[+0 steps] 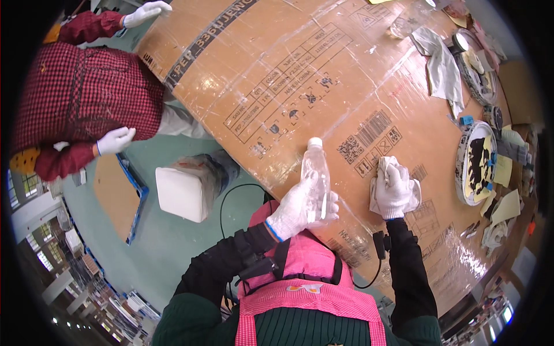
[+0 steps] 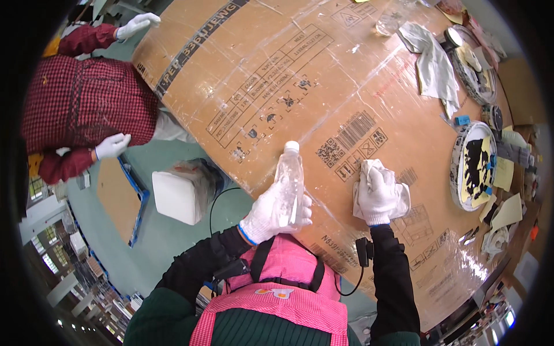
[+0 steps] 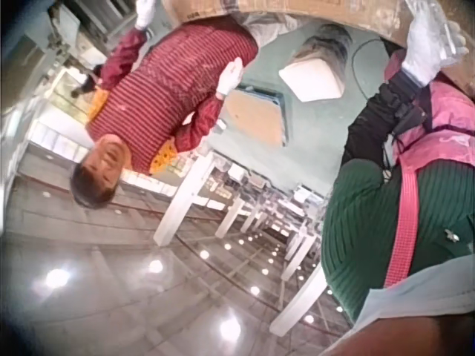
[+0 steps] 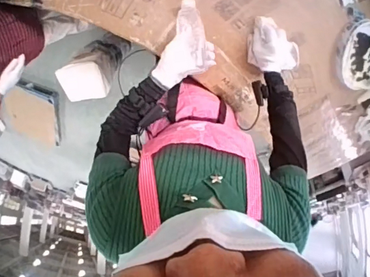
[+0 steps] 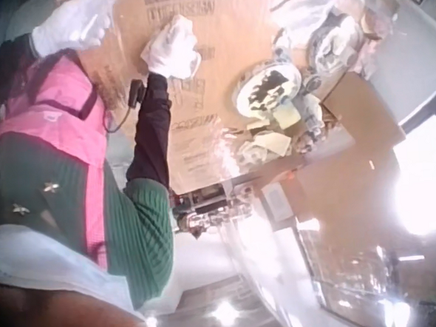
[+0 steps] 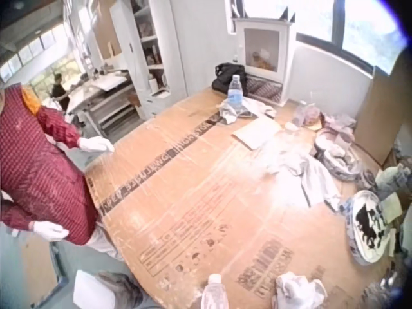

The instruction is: Cleaning a work table in a furniture manufacturing environment using a cloth and liquid.

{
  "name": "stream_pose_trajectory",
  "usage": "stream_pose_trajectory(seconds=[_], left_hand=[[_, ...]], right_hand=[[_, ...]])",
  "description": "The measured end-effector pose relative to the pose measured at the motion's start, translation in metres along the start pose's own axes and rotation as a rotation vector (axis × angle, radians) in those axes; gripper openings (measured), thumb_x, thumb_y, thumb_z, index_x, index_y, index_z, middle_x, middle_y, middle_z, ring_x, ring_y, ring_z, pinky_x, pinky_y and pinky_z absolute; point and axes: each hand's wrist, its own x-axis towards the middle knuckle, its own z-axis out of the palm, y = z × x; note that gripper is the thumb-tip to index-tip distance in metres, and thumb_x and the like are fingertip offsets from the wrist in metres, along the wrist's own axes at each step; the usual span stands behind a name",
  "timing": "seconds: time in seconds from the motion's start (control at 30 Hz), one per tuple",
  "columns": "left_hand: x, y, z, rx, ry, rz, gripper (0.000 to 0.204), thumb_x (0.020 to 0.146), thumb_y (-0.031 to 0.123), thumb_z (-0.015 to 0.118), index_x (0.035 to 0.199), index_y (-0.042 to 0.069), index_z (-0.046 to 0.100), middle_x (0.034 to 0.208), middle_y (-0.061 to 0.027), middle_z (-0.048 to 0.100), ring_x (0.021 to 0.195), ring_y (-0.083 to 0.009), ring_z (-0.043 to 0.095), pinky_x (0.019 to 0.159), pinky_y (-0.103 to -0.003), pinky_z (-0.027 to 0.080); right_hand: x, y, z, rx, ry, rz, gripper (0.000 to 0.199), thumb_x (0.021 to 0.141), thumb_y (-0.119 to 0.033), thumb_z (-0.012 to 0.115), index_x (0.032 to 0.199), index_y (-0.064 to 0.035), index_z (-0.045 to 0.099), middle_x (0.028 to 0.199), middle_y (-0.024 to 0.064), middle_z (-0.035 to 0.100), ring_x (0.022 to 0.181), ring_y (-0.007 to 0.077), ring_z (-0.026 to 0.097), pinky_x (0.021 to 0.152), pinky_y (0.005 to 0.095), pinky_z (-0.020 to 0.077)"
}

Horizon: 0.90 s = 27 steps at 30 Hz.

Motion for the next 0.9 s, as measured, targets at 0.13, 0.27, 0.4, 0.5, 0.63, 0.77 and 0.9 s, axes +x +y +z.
stream_pose_trajectory(seconds=[0.13,0.27,0.4,0.5,0.63,0.77,0.9], left_hand=[[0.028,0.031,0.000,0.190,-0.048,0.022,0.040,0.106,0.046,0.047,0.123,0.010,0.052,0.098,-0.0163,0.069,0.084,-0.0329,0.071,0.078,-0.053,0.060],[0.012,0.048,-0.008,0.138,-0.073,-0.139,0.045,0.107,0.049,0.042,0.122,0.008,0.056,0.104,-0.0172,0.068,0.089,-0.0335,0.071,0.082,-0.052,0.059],[-0.036,0.059,-0.050,0.230,-0.038,-0.144,0.041,0.107,0.044,0.045,0.122,0.009,0.057,0.105,-0.0161,0.068,0.091,-0.0326,0.071,0.083,-0.053,0.059],[-0.074,0.070,-0.051,0.189,0.026,-0.170,0.039,0.107,0.042,0.046,0.123,0.008,0.056,0.103,-0.0164,0.069,0.089,-0.0329,0.072,0.080,-0.051,0.060],[-0.089,0.078,-0.047,0.279,0.087,-0.156,0.036,0.107,0.041,0.046,0.119,0.008,0.056,0.099,-0.0160,0.070,0.083,-0.0315,0.073,0.074,-0.047,0.062],[-0.096,0.085,-0.048,0.192,0.073,-0.038,0.036,0.107,0.040,0.046,0.117,0.007,0.056,0.098,-0.0166,0.070,0.081,-0.0303,0.073,0.071,-0.046,0.063],[-0.091,0.107,-0.077,0.047,0.006,-0.116,0.041,0.106,0.041,0.047,0.126,0.006,0.054,0.105,-0.0195,0.068,0.090,-0.0367,0.072,0.083,-0.055,0.060]], right_hand=[[0.002,-0.008,0.001,-0.005,0.016,0.006,0.021,0.081,-0.005,0.076,0.101,-0.0116,0.069,0.096,0.0079,0.069,0.093,0.0273,0.066,0.077,0.0388,0.0480],[-0.002,-0.005,0.003,-0.074,-0.017,0.054,0.026,0.078,-0.004,0.076,0.102,-0.0108,0.069,0.098,0.0102,0.068,0.092,0.0293,0.065,0.079,0.0398,0.0505],[0.001,-0.011,-0.002,-0.078,0.019,0.046,0.025,0.078,-0.004,0.076,0.101,-0.0104,0.068,0.094,0.0095,0.067,0.088,0.0284,0.064,0.075,0.0395,0.0477],[0.004,-0.012,-0.003,-0.096,0.027,0.059,0.024,0.079,-0.004,0.076,0.100,-0.0105,0.067,0.093,0.0088,0.066,0.086,0.0280,0.064,0.075,0.0391,0.0466],[0.004,-0.011,0.005,-0.100,0.027,0.067,0.023,0.079,-0.005,0.076,0.100,-0.0113,0.068,0.093,0.0085,0.066,0.087,0.0276,0.064,0.076,0.0395,0.0465],[0.006,-0.015,0.003,-0.120,0.008,0.070,0.024,0.080,-0.005,0.076,0.101,-0.0121,0.068,0.096,0.0081,0.067,0.090,0.0277,0.065,0.077,0.0399,0.0469],[0.004,-0.012,0.004,-0.126,0.001,0.070,0.024,0.081,-0.005,0.074,0.103,-0.0123,0.068,0.098,0.0077,0.068,0.092,0.0276,0.065,0.079,0.0395,0.0471]])
